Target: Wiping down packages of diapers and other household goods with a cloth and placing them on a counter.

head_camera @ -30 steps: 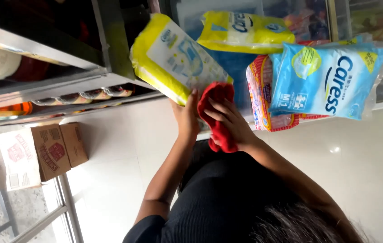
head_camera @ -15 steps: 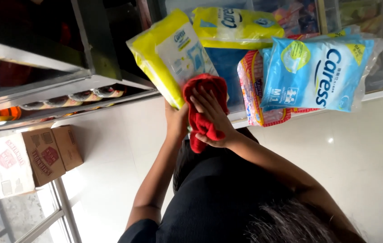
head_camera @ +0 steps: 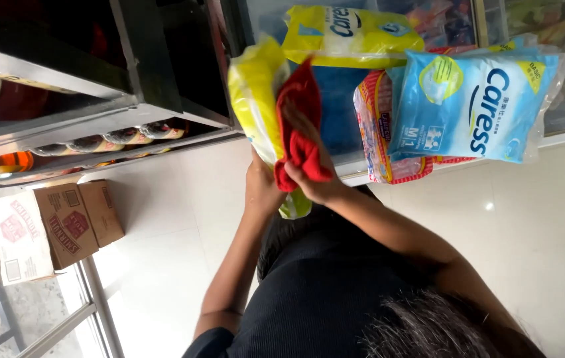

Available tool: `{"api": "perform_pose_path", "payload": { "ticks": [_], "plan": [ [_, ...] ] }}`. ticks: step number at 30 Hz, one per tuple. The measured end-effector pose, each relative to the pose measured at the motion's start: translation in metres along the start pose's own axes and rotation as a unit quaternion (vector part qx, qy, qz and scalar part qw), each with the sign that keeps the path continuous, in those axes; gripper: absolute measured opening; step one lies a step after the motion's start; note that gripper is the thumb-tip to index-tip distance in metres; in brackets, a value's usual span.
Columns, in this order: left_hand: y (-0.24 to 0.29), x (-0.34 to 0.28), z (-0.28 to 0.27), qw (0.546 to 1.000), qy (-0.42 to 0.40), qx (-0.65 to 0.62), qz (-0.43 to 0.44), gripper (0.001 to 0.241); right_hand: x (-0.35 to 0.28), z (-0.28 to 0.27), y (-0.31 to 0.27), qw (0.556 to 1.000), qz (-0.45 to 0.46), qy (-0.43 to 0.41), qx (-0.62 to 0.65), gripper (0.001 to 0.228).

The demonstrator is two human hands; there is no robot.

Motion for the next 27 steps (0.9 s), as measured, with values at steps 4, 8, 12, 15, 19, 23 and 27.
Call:
{"api": "perform_pose_path", "payload": {
  "ticks": [4, 8, 12, 15, 19, 23, 27],
  "plan": [
    [0.013, 0.004, -0.017, 0.997, 0.077, 0.005, 0.005, 0.086, -0.047, -0.029, 0.044, 0.978, 0.085, -0.032, 0.188, 0.069],
    [0.030, 0.001, -0.026, 0.978, 0.120, 0.163, -0.041, 0.109, -0.069, -0.092, 0.058, 0.904, 0.228, 0.183, 0.311, 0.065],
    [0.029, -0.002, 0.012, 0.952, 0.141, 0.263, 0.063, 0.116, -0.036, -0.114, 0.016, 0.884, 0.159, 0.268, 0.348, 0.069],
    [-0.013, 0.009, 0.059, 0.934, -0.081, 0.348, -0.016, 0.119, -0.037, -0.129, 0.011, 0.858, 0.054, 0.402, 0.315, 0.065],
    [-0.038, 0.034, 0.091, 0.924, -0.210, 0.317, -0.023, 0.082, -0.050, -0.128, 0.015, 0.874, 0.046, 0.381, 0.298, 0.066],
    [-0.018, 0.060, 0.101, 0.910, -0.253, -0.307, -0.115, 0.072, -0.035, -0.105, 0.000, 0.978, 0.055, 0.186, 0.075, 0.065],
    [-0.015, 0.074, 0.108, 0.900, -0.297, -0.318, 0.027, 0.066, -0.001, -0.083, -0.008, 0.986, -0.006, 0.092, -0.137, 0.065]
  ]
}}
Point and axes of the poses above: each hand's wrist, its own x-axis towards the middle knuckle, its own z-axis out of the palm, y = z × x, the point moved 3 cm from there along x, towards the middle knuckle, and after that the axes turned 4 degrees about -z, right-handed, at the moved point
